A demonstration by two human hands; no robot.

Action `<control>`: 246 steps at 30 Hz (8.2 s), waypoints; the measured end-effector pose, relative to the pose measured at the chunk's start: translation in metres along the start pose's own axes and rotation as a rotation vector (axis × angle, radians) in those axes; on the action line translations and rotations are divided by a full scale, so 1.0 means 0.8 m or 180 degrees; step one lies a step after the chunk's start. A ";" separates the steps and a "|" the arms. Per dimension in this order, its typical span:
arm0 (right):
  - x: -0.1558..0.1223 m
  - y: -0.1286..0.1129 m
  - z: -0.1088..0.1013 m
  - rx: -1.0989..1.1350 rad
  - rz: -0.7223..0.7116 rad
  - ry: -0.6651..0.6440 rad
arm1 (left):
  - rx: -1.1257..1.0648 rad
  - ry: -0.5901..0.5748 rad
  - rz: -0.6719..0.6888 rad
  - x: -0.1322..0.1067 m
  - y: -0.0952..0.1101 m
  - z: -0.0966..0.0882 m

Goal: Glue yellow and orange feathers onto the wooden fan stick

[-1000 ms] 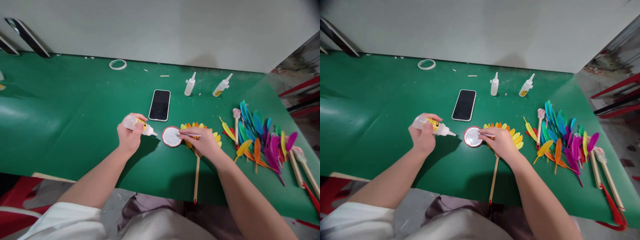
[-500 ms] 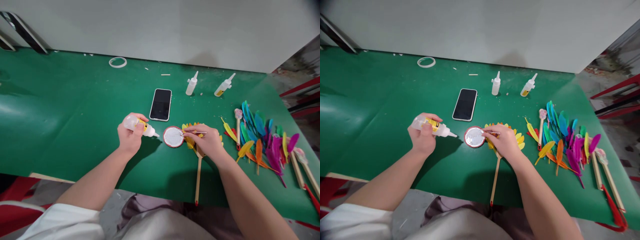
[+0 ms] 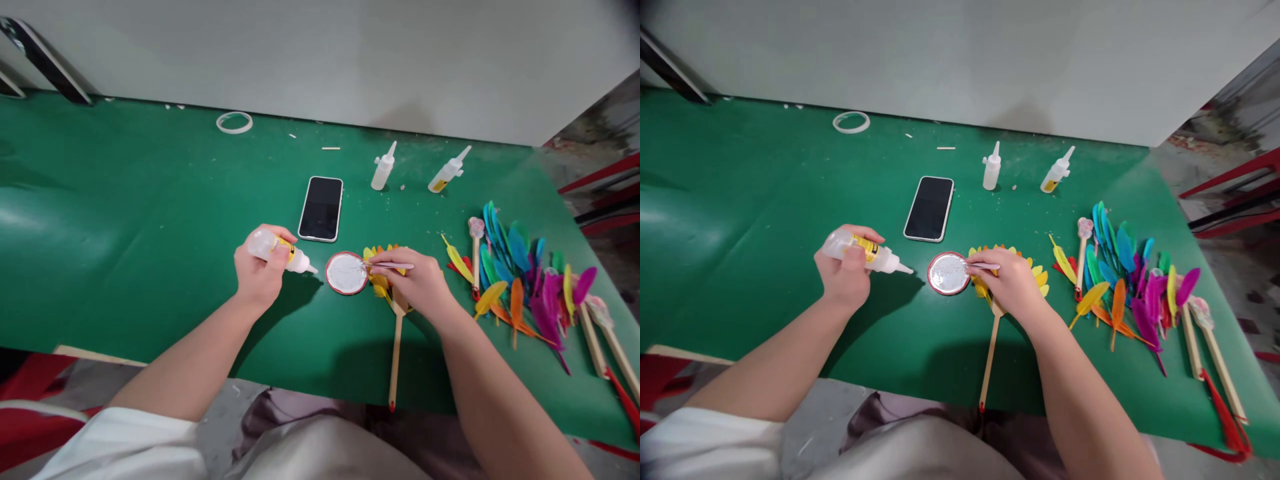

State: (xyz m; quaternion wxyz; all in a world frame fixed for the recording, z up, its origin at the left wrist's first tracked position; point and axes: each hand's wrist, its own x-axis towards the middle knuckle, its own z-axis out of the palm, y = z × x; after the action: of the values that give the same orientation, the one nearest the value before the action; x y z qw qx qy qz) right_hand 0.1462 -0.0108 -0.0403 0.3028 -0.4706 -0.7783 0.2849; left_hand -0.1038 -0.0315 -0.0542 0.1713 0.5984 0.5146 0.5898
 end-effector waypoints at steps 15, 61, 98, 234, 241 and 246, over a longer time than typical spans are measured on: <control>-0.001 0.008 0.009 -0.0223 -0.0182 0.0078 | 0.0091 -0.0069 -0.0136 -0.001 0.003 -0.001; -0.001 0.005 0.010 -0.0091 0.0107 -0.0096 | 0.0085 -0.0112 -0.0177 0.002 0.011 0.001; -0.003 -0.002 0.013 0.0852 0.0494 0.0300 | -0.0721 -0.1132 -0.0609 0.009 0.020 0.006; -0.072 -0.052 -0.058 0.2404 0.0038 0.2207 | -0.1880 -0.1047 -0.1379 0.079 0.159 0.114; -0.075 -0.060 -0.053 0.2482 0.0050 0.2155 | -0.1784 -0.1036 -0.1551 0.075 0.158 0.115; -0.076 -0.061 -0.052 0.2572 0.0059 0.2118 | -0.1639 -0.0965 -0.1573 0.072 0.156 0.116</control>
State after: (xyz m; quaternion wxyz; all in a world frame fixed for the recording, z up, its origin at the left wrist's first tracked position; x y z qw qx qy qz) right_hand 0.1721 -0.0784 0.0102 0.6885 -0.3882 -0.4637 0.4002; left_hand 0.0163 0.0014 0.0545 0.5269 0.4741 0.4472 0.5455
